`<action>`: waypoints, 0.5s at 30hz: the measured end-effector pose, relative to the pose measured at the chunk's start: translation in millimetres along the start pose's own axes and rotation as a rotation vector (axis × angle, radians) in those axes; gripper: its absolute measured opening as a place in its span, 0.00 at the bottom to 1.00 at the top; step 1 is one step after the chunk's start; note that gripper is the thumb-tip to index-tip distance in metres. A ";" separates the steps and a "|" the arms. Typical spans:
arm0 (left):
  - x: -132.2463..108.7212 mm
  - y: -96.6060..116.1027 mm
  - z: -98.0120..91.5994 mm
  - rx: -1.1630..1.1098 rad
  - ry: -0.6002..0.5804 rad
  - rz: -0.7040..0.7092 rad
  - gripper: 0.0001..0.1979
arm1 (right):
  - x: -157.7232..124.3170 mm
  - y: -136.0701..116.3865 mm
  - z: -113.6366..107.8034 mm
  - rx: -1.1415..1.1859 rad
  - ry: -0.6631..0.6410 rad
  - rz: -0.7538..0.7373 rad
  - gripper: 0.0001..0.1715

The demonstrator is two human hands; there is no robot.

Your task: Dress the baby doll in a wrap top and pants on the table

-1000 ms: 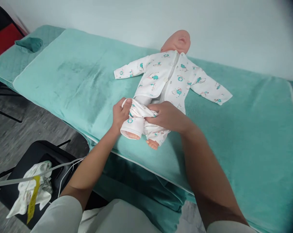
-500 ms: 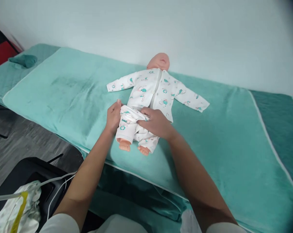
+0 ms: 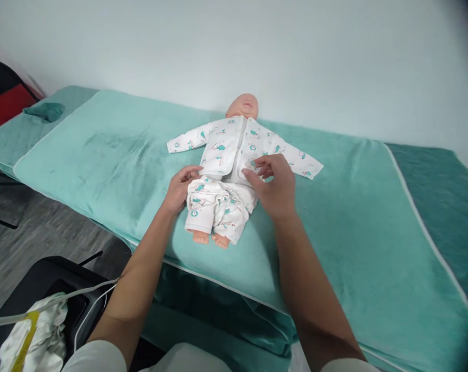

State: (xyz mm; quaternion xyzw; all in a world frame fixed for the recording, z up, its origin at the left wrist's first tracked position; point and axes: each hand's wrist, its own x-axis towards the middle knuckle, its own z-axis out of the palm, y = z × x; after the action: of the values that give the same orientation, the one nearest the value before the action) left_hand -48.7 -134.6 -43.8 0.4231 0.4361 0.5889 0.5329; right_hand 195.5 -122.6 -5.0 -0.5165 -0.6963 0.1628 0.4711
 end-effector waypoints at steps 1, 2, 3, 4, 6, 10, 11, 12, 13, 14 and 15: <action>0.0 0.0 0.2 0.031 -0.026 0.009 0.18 | -1.1 1.8 0.3 -0.037 -0.048 0.007 0.16; 0.1 -0.3 0.8 0.066 -0.032 0.025 0.18 | -2.6 2.7 1.4 -0.071 -0.098 0.014 0.17; 0.4 -0.8 1.7 0.106 -0.020 0.047 0.17 | -4.3 2.7 3.1 -0.106 -0.137 0.021 0.17; 0.9 -1.4 2.9 0.152 0.001 0.072 0.17 | -5.9 1.9 5.3 -0.143 -0.158 0.026 0.15; 2.9 -2.6 5.8 0.260 0.044 0.133 0.18 | -8.1 -1.1 9.6 -0.215 -0.154 0.024 0.10; 11.1 -3.8 11.1 0.435 0.033 0.267 0.16 | -7.7 -4.2 13.5 -0.315 -0.119 0.010 0.10; 13.8 -3.8 11.9 0.469 0.025 0.310 0.15 | -7.1 -3.8 13.4 -0.324 -0.112 0.014 0.12; 16.7 -3.7 12.5 0.506 0.024 0.356 0.13 | -6.6 -2.9 13.1 -0.324 -0.106 0.023 0.14; 19.6 -3.8 12.8 0.547 0.034 0.407 0.13 | -6.1 -1.9 12.6 -0.316 -0.100 0.034 0.15; 22.4 -4.0 12.8 0.588 0.048 0.454 0.12 | -5.7 -1.0 12.2 -0.302 -0.097 0.046 0.16; 25.2 -4.4 12.6 0.624 0.059 0.494 0.12 | -5.4 -0.3 11.9 -0.288 -0.095 0.058 0.16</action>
State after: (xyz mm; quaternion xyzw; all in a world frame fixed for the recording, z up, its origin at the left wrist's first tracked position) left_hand -37.3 -108.5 -43.8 0.6398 0.4943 0.5503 0.2086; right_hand 185.7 -124.4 -13.4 -0.5904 -0.7187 0.0990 0.3536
